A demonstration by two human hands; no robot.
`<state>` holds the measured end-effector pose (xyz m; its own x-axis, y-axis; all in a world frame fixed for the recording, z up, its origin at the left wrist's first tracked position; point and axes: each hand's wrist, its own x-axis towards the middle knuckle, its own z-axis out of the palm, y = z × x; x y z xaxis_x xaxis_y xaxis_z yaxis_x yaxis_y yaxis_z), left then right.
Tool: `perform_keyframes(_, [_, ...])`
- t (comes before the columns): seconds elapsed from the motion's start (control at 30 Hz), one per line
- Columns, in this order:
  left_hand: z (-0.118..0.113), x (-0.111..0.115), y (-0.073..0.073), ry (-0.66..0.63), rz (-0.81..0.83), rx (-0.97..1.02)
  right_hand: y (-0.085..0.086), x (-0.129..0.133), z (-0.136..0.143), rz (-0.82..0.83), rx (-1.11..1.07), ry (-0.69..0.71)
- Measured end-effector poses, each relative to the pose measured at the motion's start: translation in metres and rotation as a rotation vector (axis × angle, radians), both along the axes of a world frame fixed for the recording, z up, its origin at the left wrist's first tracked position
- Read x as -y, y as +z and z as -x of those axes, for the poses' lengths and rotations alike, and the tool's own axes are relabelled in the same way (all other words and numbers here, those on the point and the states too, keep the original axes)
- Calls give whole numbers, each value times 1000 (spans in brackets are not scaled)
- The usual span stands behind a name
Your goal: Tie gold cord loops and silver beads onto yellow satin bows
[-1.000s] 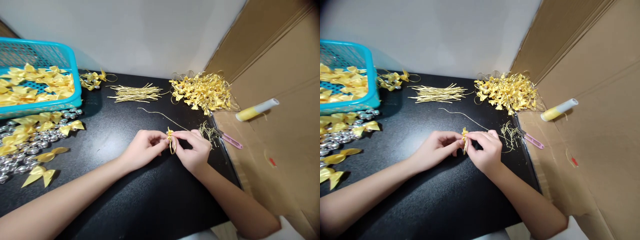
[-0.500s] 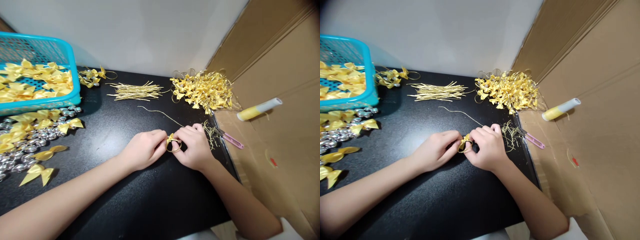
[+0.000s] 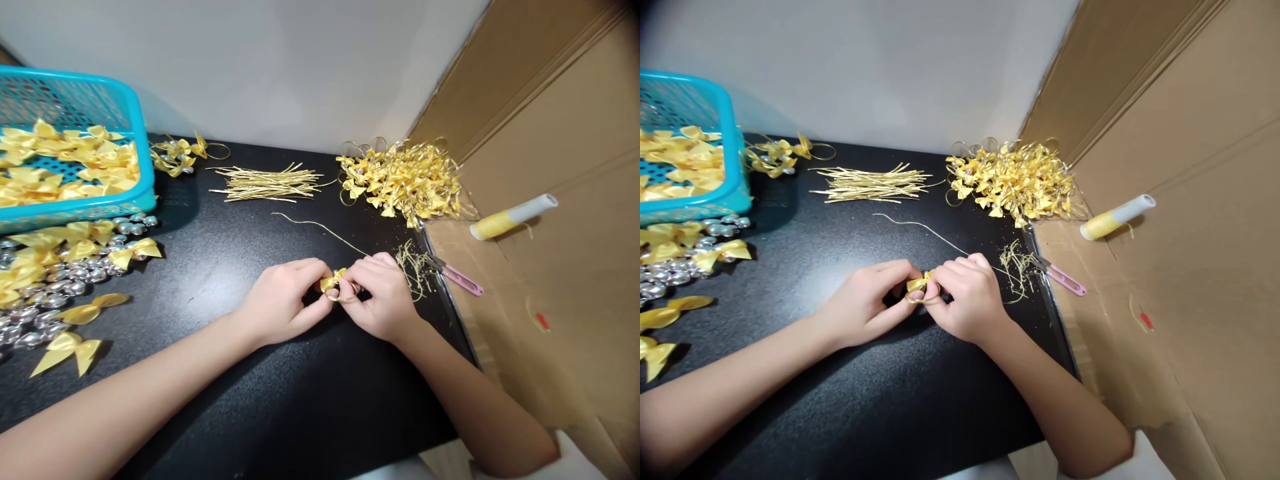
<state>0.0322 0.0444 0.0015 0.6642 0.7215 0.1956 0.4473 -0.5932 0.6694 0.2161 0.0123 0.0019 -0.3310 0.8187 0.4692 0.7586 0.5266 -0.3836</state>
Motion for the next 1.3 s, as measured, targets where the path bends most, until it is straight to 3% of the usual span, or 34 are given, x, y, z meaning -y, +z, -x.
perform_keyframes(0.2, [0,-1,-4,7,139,138,2,-2,0,98,-180,13])
perform_keyframes(0.47, [-1,0,1,55,289,260,9,-2,-1,192,-362,15])
perform_keyframes(0.57, [-3,-1,1,82,402,306,8,-1,1,343,-470,2])
perform_keyframes(0.67, [-3,-3,0,86,622,357,8,-2,2,549,-582,6])
perform_keyframes(0.77, [-2,-4,-1,103,745,371,9,-4,2,651,-636,9])
perform_keyframes(1.3, [-11,7,-3,324,390,376,5,-2,3,537,-539,33])
